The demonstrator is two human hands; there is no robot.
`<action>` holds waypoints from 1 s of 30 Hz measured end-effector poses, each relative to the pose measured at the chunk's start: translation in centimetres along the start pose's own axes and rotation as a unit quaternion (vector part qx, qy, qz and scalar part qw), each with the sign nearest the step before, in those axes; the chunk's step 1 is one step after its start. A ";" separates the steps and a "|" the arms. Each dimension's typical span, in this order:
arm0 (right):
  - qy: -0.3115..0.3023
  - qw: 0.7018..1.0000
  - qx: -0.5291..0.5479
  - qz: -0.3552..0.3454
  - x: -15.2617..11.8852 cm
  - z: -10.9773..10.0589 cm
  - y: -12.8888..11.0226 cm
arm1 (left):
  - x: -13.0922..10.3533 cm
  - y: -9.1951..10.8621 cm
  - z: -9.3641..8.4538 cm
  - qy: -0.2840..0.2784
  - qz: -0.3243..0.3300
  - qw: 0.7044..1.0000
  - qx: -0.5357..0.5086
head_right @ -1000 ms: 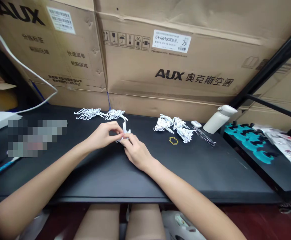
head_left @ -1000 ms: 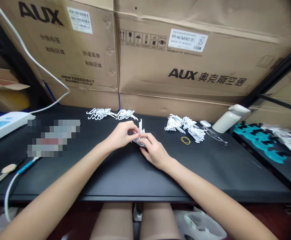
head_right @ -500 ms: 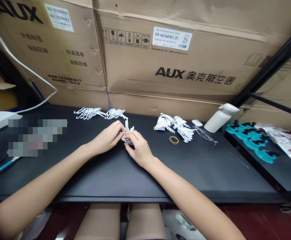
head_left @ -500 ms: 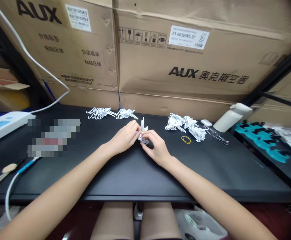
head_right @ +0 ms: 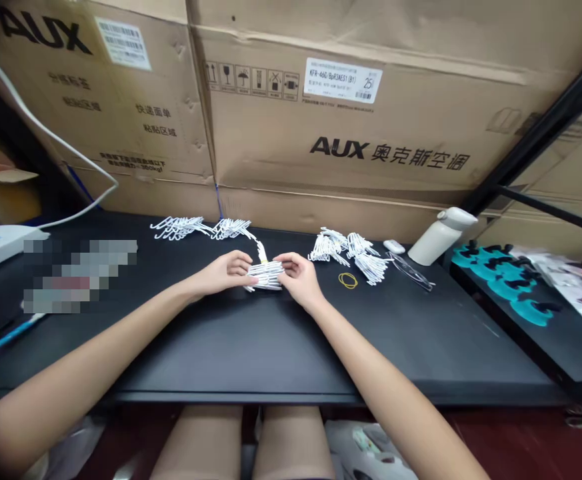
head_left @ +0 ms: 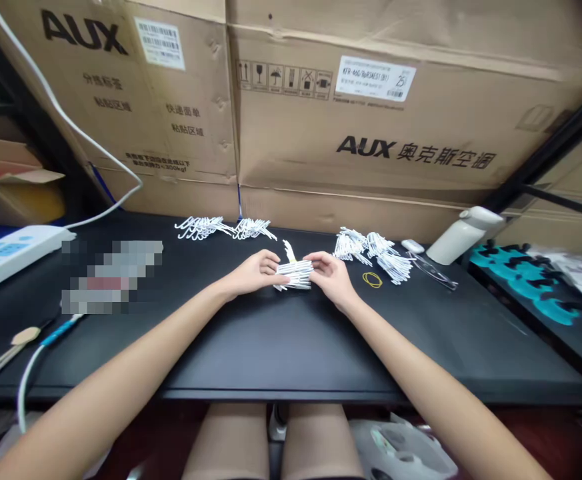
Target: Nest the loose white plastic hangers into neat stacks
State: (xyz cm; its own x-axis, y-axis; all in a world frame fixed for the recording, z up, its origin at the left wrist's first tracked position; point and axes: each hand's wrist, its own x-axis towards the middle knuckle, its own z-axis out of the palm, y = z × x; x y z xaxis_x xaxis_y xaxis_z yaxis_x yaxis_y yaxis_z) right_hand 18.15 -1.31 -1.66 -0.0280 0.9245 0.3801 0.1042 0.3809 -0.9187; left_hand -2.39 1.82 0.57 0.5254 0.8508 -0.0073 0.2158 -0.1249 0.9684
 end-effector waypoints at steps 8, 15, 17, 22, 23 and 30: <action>0.094 0.973 -0.148 -0.148 -1.0 0.7 -1.5 | -0.4 0.7 1.8 0.036 -0.048 0.996 -0.069; 0.040 0.947 -0.234 -0.214 -1.4 1.2 -2.7 | -0.6 0.6 1.8 0.059 -0.040 0.990 -0.120; 0.044 0.948 -0.236 -0.207 -1.3 1.1 -2.5 | -0.6 0.7 1.6 0.051 -0.046 0.988 -0.142; 0.066 0.949 -0.239 -0.194 -1.5 1.1 -2.5 | -0.8 1.0 1.8 0.046 -0.030 0.989 -0.140; 0.073 0.948 -0.242 -0.192 -1.5 1.2 -2.6 | -0.8 1.0 2.0 0.049 -0.022 0.989 -0.138; 0.089 0.949 -0.250 -0.171 -1.7 1.7 -2.8 | -0.8 0.8 2.7 0.074 0.018 0.981 -0.181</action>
State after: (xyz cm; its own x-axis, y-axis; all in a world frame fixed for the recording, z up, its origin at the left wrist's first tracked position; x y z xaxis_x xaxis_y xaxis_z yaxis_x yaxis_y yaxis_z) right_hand 16.25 -3.89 0.05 0.0193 0.7145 0.6994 0.5799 0.5618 -0.5900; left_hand -0.43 -0.35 0.67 0.3970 0.9170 0.0379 -0.1208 0.0113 0.9926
